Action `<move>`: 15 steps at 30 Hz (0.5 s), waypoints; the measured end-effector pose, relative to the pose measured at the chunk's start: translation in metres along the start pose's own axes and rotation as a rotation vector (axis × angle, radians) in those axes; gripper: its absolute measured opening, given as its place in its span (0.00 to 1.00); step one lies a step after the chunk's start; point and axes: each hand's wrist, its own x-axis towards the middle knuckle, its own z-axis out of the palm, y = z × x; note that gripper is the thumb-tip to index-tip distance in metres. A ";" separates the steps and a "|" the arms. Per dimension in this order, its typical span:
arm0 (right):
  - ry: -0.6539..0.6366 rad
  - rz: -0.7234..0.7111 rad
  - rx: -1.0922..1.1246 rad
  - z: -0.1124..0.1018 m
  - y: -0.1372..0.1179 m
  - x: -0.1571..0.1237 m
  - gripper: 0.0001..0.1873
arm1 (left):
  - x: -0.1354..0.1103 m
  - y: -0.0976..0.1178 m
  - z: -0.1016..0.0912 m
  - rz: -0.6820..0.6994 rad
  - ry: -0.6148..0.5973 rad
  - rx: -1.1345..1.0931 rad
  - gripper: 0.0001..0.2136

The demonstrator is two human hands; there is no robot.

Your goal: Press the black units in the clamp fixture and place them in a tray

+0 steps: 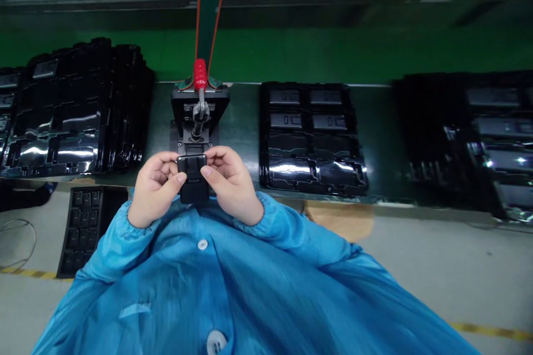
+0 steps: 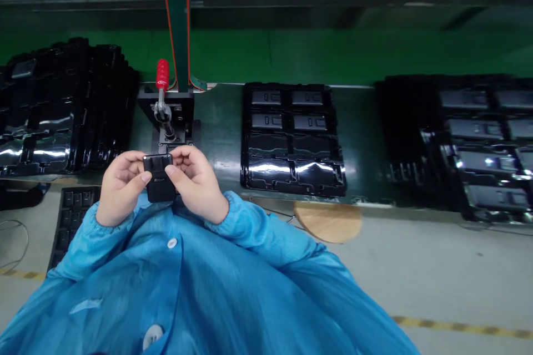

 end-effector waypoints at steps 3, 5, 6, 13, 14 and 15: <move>-0.023 -0.024 0.018 0.002 -0.019 -0.001 0.23 | -0.001 0.009 0.003 0.075 -0.015 0.001 0.17; -0.046 -0.022 0.023 0.003 -0.028 -0.003 0.23 | -0.003 0.014 0.003 0.110 -0.021 0.004 0.16; -0.055 -0.016 0.023 0.004 -0.032 -0.004 0.23 | -0.004 0.017 0.003 0.120 -0.024 0.004 0.17; -0.067 0.002 0.048 0.001 -0.032 -0.005 0.23 | -0.006 0.025 0.004 0.120 -0.061 0.011 0.17; -0.066 0.007 0.048 0.000 -0.032 -0.005 0.23 | -0.005 0.025 0.004 0.111 -0.067 0.017 0.17; -0.066 0.011 0.048 0.000 -0.032 -0.004 0.23 | -0.005 0.025 0.004 0.101 -0.073 0.020 0.17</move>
